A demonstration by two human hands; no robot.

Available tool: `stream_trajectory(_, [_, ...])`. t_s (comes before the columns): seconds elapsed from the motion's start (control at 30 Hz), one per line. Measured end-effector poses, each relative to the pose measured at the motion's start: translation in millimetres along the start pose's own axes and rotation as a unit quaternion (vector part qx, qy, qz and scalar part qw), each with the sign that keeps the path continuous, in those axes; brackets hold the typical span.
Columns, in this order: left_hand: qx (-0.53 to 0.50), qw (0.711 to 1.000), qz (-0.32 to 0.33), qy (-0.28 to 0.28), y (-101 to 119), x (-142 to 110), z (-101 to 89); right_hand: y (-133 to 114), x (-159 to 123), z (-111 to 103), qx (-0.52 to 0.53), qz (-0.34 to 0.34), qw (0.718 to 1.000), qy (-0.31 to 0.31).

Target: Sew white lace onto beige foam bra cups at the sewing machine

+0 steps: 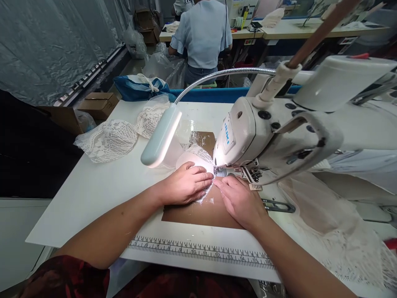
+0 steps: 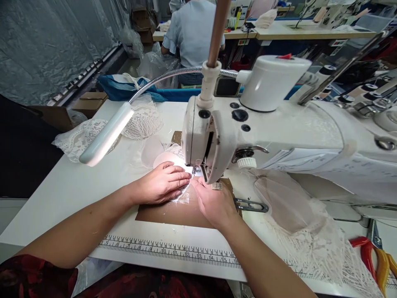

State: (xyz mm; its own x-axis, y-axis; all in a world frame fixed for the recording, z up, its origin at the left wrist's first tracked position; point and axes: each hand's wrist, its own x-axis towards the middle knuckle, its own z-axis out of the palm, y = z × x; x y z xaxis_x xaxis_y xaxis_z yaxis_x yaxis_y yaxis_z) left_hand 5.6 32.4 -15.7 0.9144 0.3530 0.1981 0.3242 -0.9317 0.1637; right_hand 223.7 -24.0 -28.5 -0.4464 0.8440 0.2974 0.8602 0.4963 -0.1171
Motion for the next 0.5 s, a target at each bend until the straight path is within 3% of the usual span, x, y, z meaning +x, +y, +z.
stream_trajectory(0.3, [0.008, 0.998, -0.067, -0.011, 8.3, 5.6, -2.8, -2.9, -1.5, 5.2, -0.018, 0.046, 0.999, -0.005])
stream_trajectory(0.5, [-0.029, 0.997, -0.065, 0.015, 5.2, 1.9, -3.2, 0.4, -5.8, 4.2, 0.02, 0.066, 0.998, -0.014])
